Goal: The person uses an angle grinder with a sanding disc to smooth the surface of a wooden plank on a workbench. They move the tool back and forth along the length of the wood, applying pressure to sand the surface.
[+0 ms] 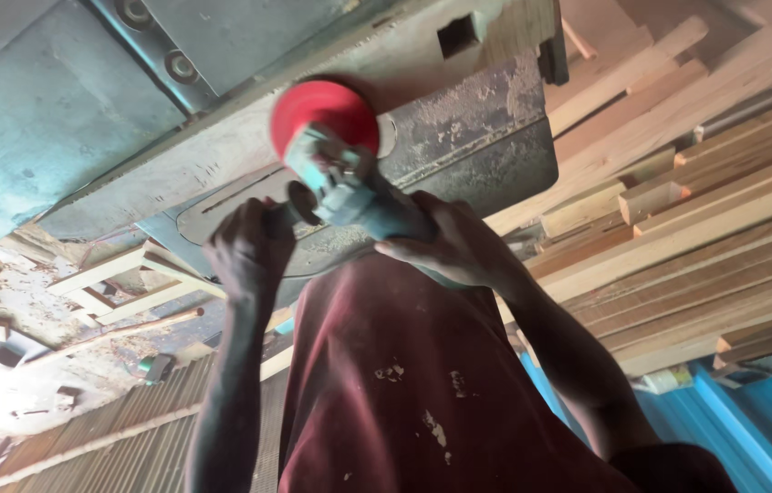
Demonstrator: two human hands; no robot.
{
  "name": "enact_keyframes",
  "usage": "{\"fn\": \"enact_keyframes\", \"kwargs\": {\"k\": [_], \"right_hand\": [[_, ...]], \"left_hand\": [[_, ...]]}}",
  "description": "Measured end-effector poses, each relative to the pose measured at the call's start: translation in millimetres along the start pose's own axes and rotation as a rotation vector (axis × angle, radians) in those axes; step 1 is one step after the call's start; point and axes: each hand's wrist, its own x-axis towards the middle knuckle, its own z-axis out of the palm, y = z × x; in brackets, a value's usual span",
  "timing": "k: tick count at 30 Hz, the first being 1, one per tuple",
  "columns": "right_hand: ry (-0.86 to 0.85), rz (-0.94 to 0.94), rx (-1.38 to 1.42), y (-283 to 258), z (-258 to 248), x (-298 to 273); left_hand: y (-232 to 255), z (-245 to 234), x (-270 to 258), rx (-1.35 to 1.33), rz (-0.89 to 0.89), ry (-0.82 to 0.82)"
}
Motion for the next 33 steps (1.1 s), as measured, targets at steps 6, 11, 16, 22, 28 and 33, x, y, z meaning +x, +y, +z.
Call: {"fn": "enact_keyframes", "kwargs": {"k": [6,11,16,22,28,33], "right_hand": [[-0.08,0.649,0.362,15,-34,-26],[0.192,0.82,0.496,48,-101,-85],[0.409,0.755,0.577,61,-134,-129],[0.378,0.581,0.465,38,-91,-105],[0.045,0.477,0.213,8,-32,-30],[0.031,0.503,0.269,13,-40,-19]], "left_hand": [[31,18,29,0.009,0.137,-0.182],[123,70,80,0.019,0.289,-0.439],[189,91,107,-0.086,0.489,-0.188],[141,56,82,-0.086,0.389,-0.237],[38,0,50,0.047,0.106,-0.216],[38,8,60,0.084,0.142,-0.226]]}}
